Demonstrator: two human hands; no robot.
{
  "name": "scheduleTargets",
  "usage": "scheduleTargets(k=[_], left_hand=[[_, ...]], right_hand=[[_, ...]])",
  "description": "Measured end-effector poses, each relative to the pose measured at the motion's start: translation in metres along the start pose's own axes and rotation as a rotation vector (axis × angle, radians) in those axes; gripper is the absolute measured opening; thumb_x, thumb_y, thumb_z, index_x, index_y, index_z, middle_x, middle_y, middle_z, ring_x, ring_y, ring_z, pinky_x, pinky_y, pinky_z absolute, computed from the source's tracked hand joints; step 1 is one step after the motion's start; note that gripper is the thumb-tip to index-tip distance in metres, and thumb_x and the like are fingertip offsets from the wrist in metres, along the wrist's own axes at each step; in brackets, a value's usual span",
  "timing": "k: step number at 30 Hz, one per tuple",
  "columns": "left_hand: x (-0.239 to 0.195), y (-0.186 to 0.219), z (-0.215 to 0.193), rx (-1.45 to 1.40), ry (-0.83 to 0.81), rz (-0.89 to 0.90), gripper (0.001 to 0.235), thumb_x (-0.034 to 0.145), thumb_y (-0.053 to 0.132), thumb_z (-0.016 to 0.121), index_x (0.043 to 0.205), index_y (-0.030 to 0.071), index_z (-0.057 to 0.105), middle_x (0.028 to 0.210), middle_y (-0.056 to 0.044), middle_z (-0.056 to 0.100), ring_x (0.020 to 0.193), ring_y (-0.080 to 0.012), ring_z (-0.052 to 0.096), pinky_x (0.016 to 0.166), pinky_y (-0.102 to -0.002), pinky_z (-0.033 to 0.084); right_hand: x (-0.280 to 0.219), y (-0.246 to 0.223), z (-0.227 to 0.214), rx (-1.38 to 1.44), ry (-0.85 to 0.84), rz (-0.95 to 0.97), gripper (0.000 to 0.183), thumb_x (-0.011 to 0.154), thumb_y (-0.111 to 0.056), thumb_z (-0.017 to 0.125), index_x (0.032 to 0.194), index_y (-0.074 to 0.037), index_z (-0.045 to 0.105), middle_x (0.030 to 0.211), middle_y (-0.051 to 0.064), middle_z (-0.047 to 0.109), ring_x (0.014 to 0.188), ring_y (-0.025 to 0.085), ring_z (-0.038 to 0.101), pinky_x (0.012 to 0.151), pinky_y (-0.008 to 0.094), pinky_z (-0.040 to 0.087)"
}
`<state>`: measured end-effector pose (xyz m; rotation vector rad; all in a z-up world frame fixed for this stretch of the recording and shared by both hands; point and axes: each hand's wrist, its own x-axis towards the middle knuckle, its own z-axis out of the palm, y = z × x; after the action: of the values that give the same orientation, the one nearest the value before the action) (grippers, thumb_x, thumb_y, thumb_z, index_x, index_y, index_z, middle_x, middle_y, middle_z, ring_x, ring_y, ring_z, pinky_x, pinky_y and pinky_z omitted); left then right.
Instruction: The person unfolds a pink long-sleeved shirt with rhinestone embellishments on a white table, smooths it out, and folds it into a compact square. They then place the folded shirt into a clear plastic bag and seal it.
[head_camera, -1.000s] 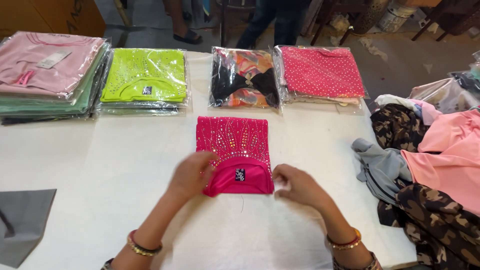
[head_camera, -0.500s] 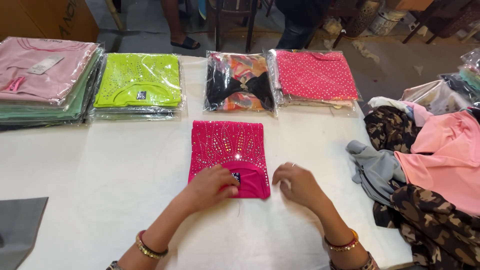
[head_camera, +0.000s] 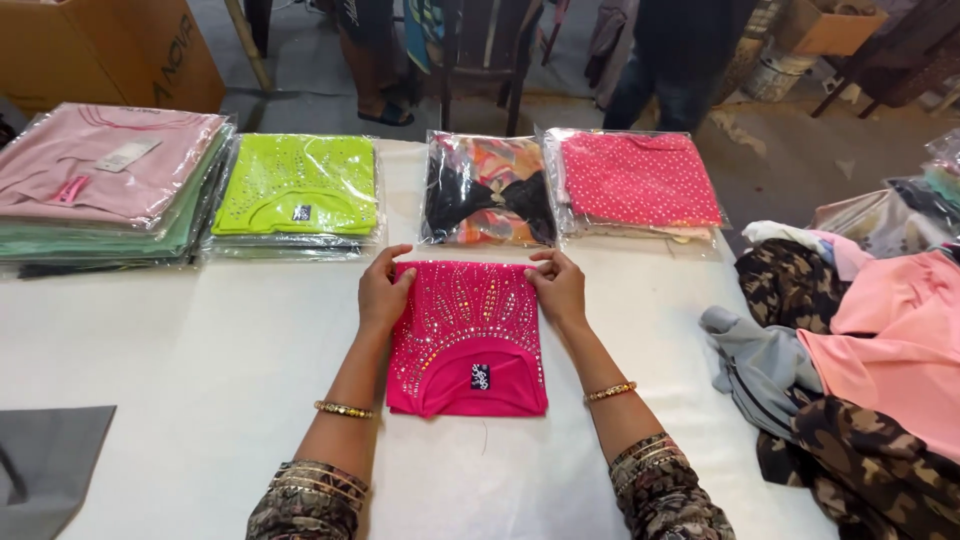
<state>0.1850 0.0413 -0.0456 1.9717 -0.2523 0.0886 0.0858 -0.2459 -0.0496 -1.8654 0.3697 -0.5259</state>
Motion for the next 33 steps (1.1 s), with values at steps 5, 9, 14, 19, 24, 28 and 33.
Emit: scheduleTargets(k=[5,9,14,19,24,28,33], left_hand=[[0.003,0.001,0.007,0.043,0.054,-0.005,0.026,0.088,0.017,0.076,0.113,0.021,0.076,0.087,-0.009,0.077,0.077,-0.0227,0.072,0.073,-0.036,0.056],[0.001,0.009,0.007,0.067,0.088,0.019,0.019,0.089,0.016,0.074,0.107,0.018,0.077,0.083,-0.007,0.076,0.072,-0.0229,0.072,0.070,-0.037,0.056],[-0.022,0.033,0.006,0.392,0.200,0.264,0.034,0.086,0.013,0.074,0.120,0.017,0.072,0.113,-0.015,0.067,0.114,-0.0336,0.061,0.098,-0.048,0.046],[-0.062,0.041,0.020,0.535,-0.153,0.696,0.041,0.096,0.030,0.062,0.137,0.023,0.060,0.146,-0.007,0.053,0.144,-0.0305,0.041,0.120,-0.055,0.029],[-0.092,0.046,-0.005,0.707,-0.552,0.678,0.073,0.094,0.059,0.050,0.158,0.029,0.032,0.165,-0.005,0.025,0.153,-0.0305,0.014,0.119,-0.061,0.009],[-0.092,0.051,-0.022,0.806,-0.703,0.507,0.079,0.093,0.068,0.046,0.160,0.033,0.023,0.170,-0.001,0.011,0.157,-0.0276,0.002,0.123,-0.057,0.001],[-0.097,0.051,-0.030,0.807,-0.720,0.481,0.078,0.093,0.068,0.046,0.160,0.033,0.024,0.171,0.000,0.010,0.158,-0.0265,0.000,0.124,-0.057,-0.001]], right_hand=[[0.004,0.007,0.003,-0.182,0.090,-0.139,0.011,0.085,-0.006,0.080,0.094,-0.003,0.075,0.075,0.003,0.070,0.067,0.008,0.062,0.064,0.024,0.052],[0.003,0.000,0.003,-0.192,0.085,-0.114,0.009,0.087,-0.007,0.076,0.095,-0.003,0.074,0.074,0.002,0.071,0.067,0.009,0.063,0.065,0.026,0.053],[-0.027,-0.054,-0.001,-0.393,0.097,-0.268,0.021,0.089,-0.012,0.074,0.110,-0.006,0.073,0.106,0.013,0.068,0.098,0.023,0.067,0.079,0.035,0.056],[-0.071,-0.052,-0.008,-0.551,-0.099,-0.606,0.045,0.093,-0.024,0.074,0.133,-0.008,0.062,0.143,0.017,0.056,0.136,0.036,0.050,0.112,0.045,0.043],[-0.157,-0.088,-0.055,-0.865,-0.750,-0.426,0.089,0.092,-0.043,0.072,0.160,-0.012,0.024,0.168,0.016,0.016,0.156,0.037,0.014,0.119,0.060,0.014],[-0.183,-0.121,-0.104,-0.753,-1.079,-0.118,0.083,0.089,-0.049,0.073,0.157,-0.019,0.036,0.164,0.008,0.033,0.151,0.030,0.031,0.119,0.049,0.028],[-0.189,-0.099,-0.104,-0.458,-0.783,0.130,0.063,0.091,-0.045,0.066,0.151,-0.026,0.061,0.144,0.001,0.073,0.128,0.020,0.072,0.112,0.033,0.056]])
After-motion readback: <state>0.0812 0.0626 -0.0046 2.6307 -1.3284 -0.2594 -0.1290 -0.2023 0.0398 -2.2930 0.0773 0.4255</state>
